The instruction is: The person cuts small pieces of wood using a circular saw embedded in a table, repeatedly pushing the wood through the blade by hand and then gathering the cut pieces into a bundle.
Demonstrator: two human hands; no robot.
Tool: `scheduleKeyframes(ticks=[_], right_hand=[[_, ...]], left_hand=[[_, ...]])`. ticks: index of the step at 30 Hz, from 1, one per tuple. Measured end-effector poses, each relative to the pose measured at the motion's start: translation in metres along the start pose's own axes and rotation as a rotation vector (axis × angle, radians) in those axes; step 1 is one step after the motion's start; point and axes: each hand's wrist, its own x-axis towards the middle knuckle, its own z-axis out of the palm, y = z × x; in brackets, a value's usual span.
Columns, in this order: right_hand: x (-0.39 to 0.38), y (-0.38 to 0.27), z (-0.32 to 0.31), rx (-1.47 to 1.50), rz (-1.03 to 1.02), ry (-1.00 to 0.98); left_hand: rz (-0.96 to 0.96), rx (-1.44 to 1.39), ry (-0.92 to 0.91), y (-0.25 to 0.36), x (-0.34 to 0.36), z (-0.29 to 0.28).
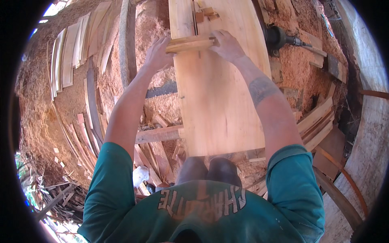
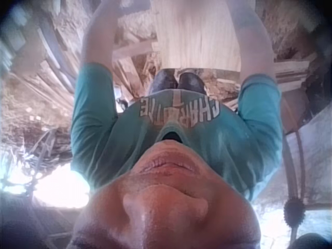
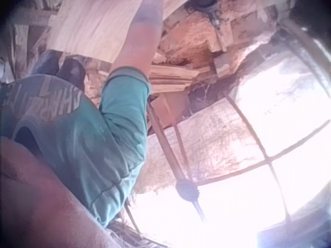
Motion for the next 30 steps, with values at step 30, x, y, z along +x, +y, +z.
scheduleKeyframes(ticks=[30], right_hand=[[-0.069,0.043,-0.041,0.062,0.306,0.063]], left_hand=[[-0.409,-0.287,-0.399,-0.037,-0.078,-0.015]])
